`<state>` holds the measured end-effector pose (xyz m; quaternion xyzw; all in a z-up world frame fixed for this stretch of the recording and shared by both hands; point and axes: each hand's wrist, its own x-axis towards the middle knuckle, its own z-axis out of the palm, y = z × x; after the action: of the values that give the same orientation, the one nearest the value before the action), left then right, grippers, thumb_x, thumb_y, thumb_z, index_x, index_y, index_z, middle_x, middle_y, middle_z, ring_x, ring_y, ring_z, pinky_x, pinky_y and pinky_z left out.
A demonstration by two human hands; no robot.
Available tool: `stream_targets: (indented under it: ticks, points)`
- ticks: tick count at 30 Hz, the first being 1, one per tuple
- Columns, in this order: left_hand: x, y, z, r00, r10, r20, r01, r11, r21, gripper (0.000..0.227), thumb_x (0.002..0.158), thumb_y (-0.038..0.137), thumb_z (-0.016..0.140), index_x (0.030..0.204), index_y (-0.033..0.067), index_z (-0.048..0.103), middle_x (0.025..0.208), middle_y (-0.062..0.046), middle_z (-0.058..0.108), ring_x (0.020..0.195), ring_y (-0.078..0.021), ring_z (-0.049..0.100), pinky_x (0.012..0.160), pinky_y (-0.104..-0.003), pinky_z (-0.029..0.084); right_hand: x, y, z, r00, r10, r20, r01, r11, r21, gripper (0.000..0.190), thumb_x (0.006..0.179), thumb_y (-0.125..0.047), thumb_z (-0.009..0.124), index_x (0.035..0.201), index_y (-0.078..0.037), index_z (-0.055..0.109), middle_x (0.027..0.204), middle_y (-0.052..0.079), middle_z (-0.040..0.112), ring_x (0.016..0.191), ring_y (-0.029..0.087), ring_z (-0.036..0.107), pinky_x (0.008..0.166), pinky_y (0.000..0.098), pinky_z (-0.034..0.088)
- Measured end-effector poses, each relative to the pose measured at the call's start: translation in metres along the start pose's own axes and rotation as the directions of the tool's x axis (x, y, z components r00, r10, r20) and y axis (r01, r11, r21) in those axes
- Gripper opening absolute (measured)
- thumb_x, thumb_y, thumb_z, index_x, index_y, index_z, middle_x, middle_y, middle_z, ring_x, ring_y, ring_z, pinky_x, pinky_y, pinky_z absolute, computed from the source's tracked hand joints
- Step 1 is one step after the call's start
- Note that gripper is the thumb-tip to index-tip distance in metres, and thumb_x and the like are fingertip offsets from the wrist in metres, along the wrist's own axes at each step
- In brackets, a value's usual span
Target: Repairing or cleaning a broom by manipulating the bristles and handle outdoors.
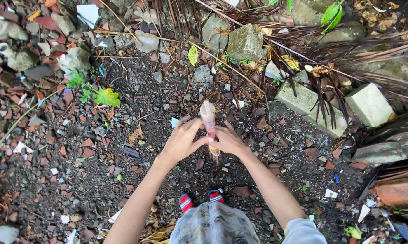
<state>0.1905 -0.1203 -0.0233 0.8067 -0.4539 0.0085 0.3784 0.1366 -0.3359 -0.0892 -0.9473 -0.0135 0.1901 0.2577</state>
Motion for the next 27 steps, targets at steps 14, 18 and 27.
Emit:
stream_targets:
  ticks: [14,18,27]
  points:
    - [-0.019,-0.030,-0.035,0.996,0.010,0.091,-0.005,0.999,-0.052,0.060,0.093,0.037,0.072,0.143,0.0149,0.049,0.126,-0.007,0.072,0.114,-0.0263,0.069,0.111,-0.052,0.039,-0.003,0.005,-0.006,0.975,0.136,-0.174,-0.139,0.990,-0.010,0.039,0.090,-0.046,0.067,0.110,-0.013,0.074,0.114,0.011,0.073,0.113,0.029,0.068,0.126,0.0543,0.015]
    - [-0.015,-0.031,-0.038,0.993,0.016,0.114,-0.007,0.997,-0.079,0.057,0.094,0.035,0.071,0.142,0.0136,0.050,0.127,-0.009,0.070,0.108,-0.0263,0.071,0.112,-0.055,0.038,-0.002,0.006,-0.002,0.973,0.138,-0.184,-0.147,0.988,-0.039,0.041,0.090,-0.048,0.065,0.108,-0.012,0.074,0.113,0.012,0.073,0.112,0.030,0.068,0.124,0.0574,0.013]
    - [0.001,-0.040,-0.048,0.983,-0.061,0.170,0.069,0.997,-0.042,0.051,0.094,0.035,0.070,0.139,0.0173,0.055,0.111,-0.008,0.069,0.092,-0.0204,0.075,0.118,-0.055,0.036,0.003,-0.007,-0.029,0.963,0.201,-0.179,-0.210,0.977,-0.034,0.034,0.089,-0.046,0.063,0.091,-0.015,0.078,0.096,0.009,0.078,0.103,0.029,0.072,0.127,0.0573,0.011]
